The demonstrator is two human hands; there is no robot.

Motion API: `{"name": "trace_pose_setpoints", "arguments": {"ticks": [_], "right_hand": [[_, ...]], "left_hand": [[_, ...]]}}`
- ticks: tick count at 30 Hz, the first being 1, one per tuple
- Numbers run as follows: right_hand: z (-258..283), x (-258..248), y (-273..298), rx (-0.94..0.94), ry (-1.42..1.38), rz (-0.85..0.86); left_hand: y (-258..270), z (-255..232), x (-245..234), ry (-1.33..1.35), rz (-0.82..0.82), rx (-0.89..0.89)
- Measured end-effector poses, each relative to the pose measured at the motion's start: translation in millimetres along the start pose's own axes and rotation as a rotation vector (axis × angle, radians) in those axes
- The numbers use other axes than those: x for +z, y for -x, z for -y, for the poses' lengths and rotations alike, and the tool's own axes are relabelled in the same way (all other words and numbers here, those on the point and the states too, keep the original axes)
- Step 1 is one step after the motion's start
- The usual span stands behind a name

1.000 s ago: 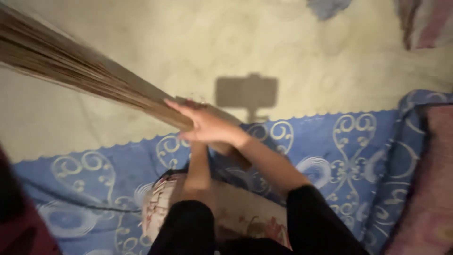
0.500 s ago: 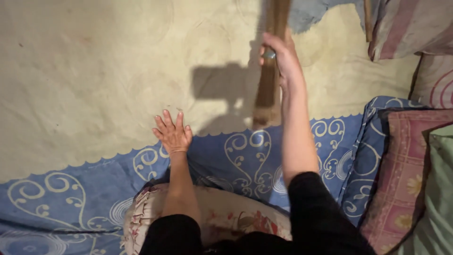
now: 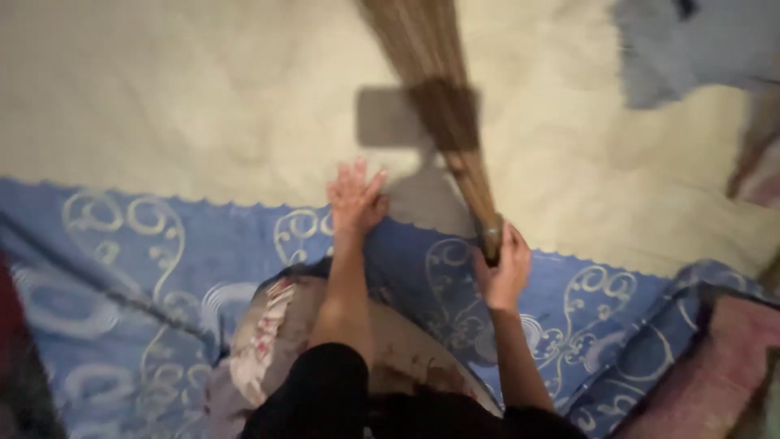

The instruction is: The recorder uses a broom to sweep and hit pillows and bolsters on a bed to clean them.

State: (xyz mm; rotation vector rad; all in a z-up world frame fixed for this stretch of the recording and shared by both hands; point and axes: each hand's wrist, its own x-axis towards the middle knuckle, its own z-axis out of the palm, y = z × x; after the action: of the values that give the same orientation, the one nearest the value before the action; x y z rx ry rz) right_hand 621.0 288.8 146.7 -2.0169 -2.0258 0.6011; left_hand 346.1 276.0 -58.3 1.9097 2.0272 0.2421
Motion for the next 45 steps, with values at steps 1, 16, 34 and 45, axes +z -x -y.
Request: {"name": "trace_pose_setpoints", "arguments": {"ticks": [1, 16, 34, 45], "right_hand": [[-7, 2, 14, -0.016, 0.065, -0.041], [-64, 65, 16, 0.119, 0.208, -0.216], [-58, 61, 17, 0.111, 0.181, -0.265], [-60, 52, 20, -0.026, 0.318, -0.462]], "left_hand": [[-2, -1, -3, 0.036, 0.039, 0.009], [-7, -3, -26, -0.128, 0.034, 0.035], [-14, -25, -56, -0.064, -0.092, 0.059], [8, -30, -82, 0.071, -0.305, 0.294]]}}
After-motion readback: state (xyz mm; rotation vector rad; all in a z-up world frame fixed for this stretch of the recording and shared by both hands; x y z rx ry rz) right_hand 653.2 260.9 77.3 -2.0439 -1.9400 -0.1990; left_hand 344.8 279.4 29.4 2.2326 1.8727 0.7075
